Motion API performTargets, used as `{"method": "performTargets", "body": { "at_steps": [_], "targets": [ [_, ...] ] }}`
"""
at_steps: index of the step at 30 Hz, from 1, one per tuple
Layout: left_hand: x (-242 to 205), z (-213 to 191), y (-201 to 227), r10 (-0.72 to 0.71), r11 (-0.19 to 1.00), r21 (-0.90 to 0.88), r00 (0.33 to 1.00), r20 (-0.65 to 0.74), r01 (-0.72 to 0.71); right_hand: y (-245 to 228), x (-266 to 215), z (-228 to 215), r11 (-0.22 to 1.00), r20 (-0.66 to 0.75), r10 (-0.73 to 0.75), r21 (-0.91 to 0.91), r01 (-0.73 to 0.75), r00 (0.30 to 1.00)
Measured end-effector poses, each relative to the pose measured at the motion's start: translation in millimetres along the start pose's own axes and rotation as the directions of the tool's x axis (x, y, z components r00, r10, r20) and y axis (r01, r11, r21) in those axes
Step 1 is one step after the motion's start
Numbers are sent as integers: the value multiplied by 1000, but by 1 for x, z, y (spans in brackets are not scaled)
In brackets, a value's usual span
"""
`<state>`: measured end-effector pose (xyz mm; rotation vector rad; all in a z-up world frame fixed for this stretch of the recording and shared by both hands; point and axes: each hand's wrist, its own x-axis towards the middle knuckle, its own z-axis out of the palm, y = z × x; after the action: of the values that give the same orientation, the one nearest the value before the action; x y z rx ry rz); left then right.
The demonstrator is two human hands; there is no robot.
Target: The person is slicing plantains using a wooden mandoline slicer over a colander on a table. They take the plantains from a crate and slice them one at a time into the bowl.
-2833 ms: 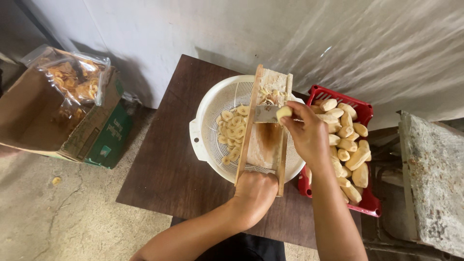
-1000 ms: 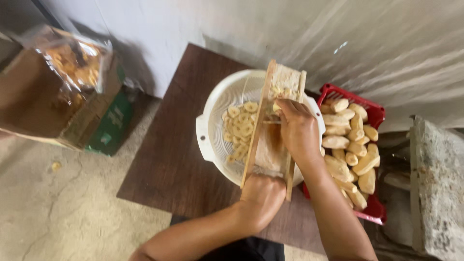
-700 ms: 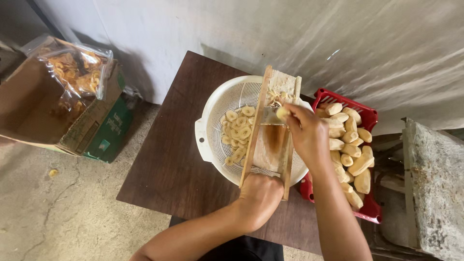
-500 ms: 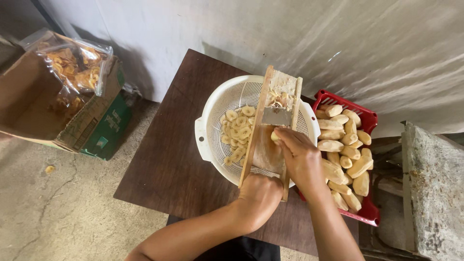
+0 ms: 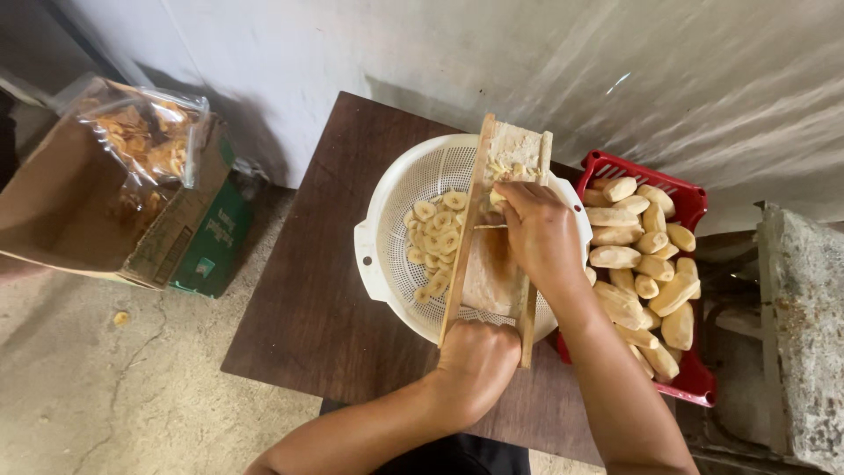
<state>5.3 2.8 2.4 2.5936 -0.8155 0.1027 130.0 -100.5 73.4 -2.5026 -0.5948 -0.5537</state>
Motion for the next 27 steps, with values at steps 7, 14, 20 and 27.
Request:
{"method": "performTargets", "body": {
  "at_steps": [7, 14, 20, 27],
  "targets": [
    [-1, -1, 0, 24, 1000, 1, 1000, -8, -24, -6, -16, -23, 964, 17, 213, 159, -213, 977],
    [-3, 8, -1, 81, 996, 47, 996, -24, -79, -30, -74, -30, 998, 11, -68, -15, 68, 998],
    [-3, 8, 0, 55, 998, 30, 998, 23, -55, -28, -65, -26, 999, 7, 2, -37, -1, 1000],
    [-3, 0, 1, 62, 992, 107, 998, -8, -61, -27, -43, -15, 998, 21, 10, -56, -9, 1000]
  ]
}}
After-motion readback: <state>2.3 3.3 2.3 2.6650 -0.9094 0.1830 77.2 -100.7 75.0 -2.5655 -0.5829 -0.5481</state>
